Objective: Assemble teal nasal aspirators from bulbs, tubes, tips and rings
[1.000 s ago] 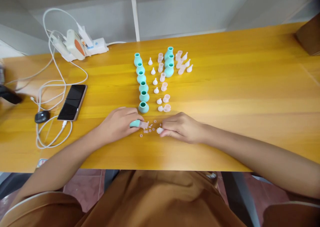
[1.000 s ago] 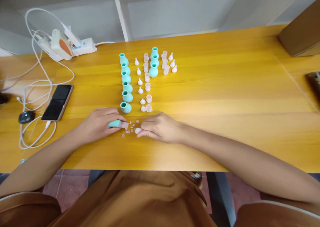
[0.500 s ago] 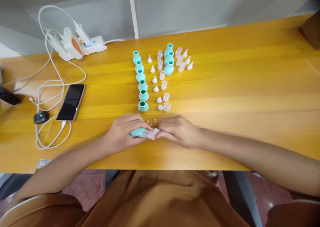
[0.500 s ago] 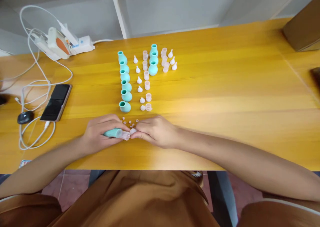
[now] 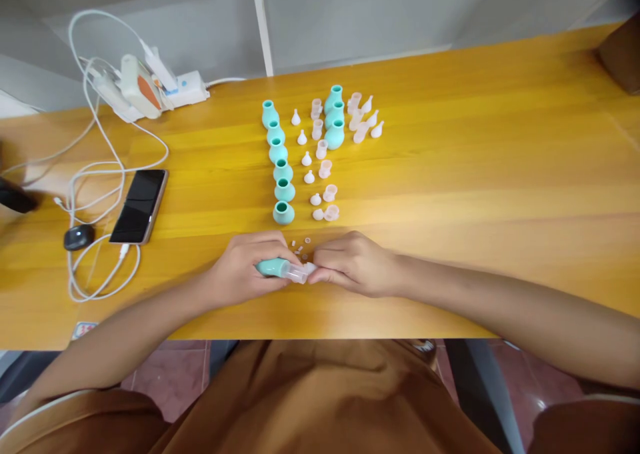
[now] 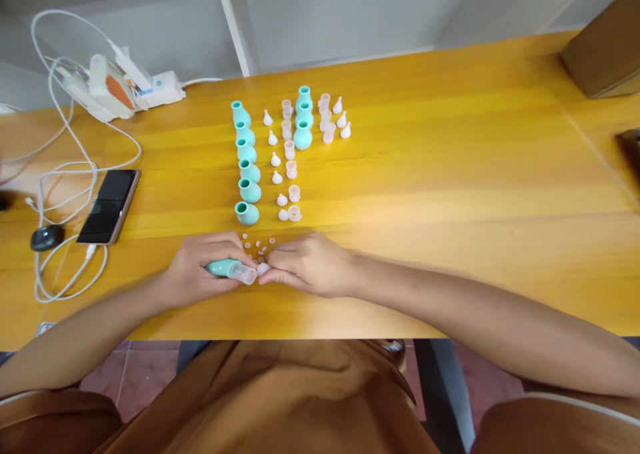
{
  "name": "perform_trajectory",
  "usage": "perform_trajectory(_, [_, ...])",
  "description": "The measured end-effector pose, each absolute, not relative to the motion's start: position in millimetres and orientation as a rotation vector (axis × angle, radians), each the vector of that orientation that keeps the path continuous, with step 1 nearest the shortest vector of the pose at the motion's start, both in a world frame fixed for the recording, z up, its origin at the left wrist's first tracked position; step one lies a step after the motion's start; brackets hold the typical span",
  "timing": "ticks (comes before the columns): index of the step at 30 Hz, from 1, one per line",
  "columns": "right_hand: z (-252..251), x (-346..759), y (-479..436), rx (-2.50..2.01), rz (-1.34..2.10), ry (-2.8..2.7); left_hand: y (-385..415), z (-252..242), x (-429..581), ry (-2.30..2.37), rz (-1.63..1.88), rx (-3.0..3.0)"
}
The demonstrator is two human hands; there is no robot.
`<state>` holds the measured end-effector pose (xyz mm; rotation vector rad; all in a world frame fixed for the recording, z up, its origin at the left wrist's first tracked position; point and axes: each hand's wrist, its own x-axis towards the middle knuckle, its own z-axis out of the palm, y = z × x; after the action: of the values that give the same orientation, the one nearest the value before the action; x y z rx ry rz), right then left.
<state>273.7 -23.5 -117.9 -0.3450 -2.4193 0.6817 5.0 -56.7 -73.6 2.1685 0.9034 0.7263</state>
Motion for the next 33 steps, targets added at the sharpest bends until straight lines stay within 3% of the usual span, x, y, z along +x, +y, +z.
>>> perform_trajectory(14, [-119,271,-24,-0.391,0.590,-2.417,-63,-73,3,1.055,0.703,2.314])
perform_trajectory(21, [-85,300,-5,-0.443,0.347,-2.441,-49,-65,-17,1.209,0.185,2.621])
perform_trajectory(25, [-52,329,33,-0.882,0.092,-2.616,-46,-65,-18,1.268,0.016,2.679])
perform_trajectory(33, [-34,338,107,-1.701,-0.108,-2.918,-46,-64,-20,1.252,0.060,2.692])
